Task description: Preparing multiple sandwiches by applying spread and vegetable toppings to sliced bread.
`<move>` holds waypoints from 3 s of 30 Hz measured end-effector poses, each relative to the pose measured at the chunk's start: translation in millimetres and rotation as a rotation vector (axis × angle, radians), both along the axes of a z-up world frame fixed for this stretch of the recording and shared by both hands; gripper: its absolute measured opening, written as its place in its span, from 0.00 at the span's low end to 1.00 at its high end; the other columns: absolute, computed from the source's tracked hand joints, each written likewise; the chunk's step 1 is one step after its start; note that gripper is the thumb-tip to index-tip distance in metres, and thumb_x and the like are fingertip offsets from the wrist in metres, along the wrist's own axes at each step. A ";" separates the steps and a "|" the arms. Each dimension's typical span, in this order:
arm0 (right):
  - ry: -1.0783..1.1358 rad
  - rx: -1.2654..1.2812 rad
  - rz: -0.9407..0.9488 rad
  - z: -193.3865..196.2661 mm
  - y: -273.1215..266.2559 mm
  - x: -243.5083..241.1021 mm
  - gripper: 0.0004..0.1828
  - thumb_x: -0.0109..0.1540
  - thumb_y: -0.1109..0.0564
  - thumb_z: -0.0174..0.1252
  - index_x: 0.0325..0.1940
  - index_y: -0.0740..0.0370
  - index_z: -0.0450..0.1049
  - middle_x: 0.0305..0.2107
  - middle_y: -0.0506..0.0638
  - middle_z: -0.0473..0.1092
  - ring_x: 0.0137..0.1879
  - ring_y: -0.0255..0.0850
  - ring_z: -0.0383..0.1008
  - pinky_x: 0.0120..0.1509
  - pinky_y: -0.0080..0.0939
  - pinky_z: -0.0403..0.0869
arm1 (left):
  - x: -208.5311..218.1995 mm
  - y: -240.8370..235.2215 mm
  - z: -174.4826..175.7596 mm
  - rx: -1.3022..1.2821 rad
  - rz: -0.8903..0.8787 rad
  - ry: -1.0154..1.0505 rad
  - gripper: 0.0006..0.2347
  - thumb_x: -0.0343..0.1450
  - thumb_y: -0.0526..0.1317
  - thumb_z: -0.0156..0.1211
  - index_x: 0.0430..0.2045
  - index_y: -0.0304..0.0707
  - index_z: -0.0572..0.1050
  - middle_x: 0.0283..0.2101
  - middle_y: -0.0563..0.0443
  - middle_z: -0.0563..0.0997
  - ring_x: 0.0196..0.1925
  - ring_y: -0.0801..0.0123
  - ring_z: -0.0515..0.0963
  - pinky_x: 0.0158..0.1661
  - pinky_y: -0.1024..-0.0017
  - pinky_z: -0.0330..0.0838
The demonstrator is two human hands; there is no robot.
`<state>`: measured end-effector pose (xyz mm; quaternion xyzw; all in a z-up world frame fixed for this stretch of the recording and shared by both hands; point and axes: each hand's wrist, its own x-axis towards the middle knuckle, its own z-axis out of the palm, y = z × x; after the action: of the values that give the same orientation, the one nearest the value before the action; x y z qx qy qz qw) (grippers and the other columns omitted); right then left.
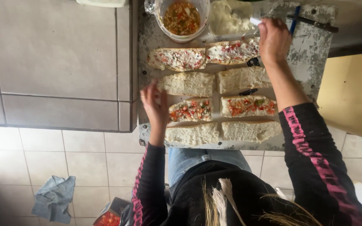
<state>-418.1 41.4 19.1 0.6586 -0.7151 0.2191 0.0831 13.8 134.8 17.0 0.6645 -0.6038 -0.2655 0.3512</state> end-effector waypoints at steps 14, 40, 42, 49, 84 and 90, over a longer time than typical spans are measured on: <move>-0.752 0.190 -0.211 -45.6 16.3 4.7 0.10 0.74 0.56 0.62 0.44 0.66 0.80 0.28 0.53 0.77 0.31 0.36 0.75 0.31 0.38 0.74 | -45.2 46.3 246.3 0.184 -1.707 1.616 0.15 0.78 0.49 0.53 0.34 0.34 0.76 0.59 0.41 0.70 0.64 0.54 0.71 0.58 0.57 0.66; -1.161 0.354 -0.442 -10.8 23.1 31.8 0.08 0.70 0.55 0.60 0.42 0.62 0.78 0.24 0.44 0.70 0.22 0.27 0.65 0.21 0.27 0.67 | 17.5 -46.2 -96.6 0.321 -0.058 0.103 0.26 0.63 0.51 0.73 0.48 0.31 0.75 0.45 0.34 0.82 0.46 0.49 0.82 0.47 0.57 0.77; -1.282 0.347 -0.470 0.5 26.9 32.1 0.08 0.70 0.55 0.60 0.42 0.62 0.77 0.23 0.43 0.69 0.22 0.26 0.64 0.21 0.26 0.66 | 18.1 -48.0 -104.4 0.373 -0.066 0.096 0.23 0.63 0.51 0.74 0.43 0.32 0.78 0.43 0.36 0.84 0.43 0.53 0.84 0.46 0.58 0.78; -0.975 0.322 -0.211 71.0 84.8 90.9 0.08 0.72 0.55 0.57 0.47 0.62 0.79 0.26 0.45 0.72 0.21 0.28 0.63 0.20 0.27 0.64 | 6.4 -37.6 -70.7 0.558 0.005 1.116 0.21 0.75 0.48 0.59 0.56 0.36 0.60 0.46 0.42 0.75 0.40 0.60 0.82 0.41 0.60 0.84; -0.345 0.291 0.347 275.0 158.4 79.5 0.07 0.68 0.58 0.64 0.46 0.64 0.81 0.30 0.51 0.76 0.31 0.34 0.77 0.32 0.34 0.72 | -99.2 6.0 145.6 0.838 -0.425 1.592 0.37 0.73 0.67 0.40 0.72 0.43 0.51 0.63 0.27 0.70 0.64 0.43 0.73 0.60 0.47 0.72; -0.586 0.526 0.194 246.2 127.9 55.7 0.09 0.71 0.56 0.60 0.48 0.63 0.81 0.31 0.50 0.79 0.27 0.35 0.76 0.27 0.32 0.71 | -99.1 7.9 158.8 0.821 -0.493 1.537 0.38 0.72 0.67 0.40 0.71 0.38 0.52 0.65 0.35 0.67 0.67 0.48 0.70 0.63 0.45 0.70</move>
<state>-362.4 169.3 265.3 0.6314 -0.6746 0.2140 -0.3169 -85.4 142.7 175.8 0.2287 -0.1860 -0.8982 0.3260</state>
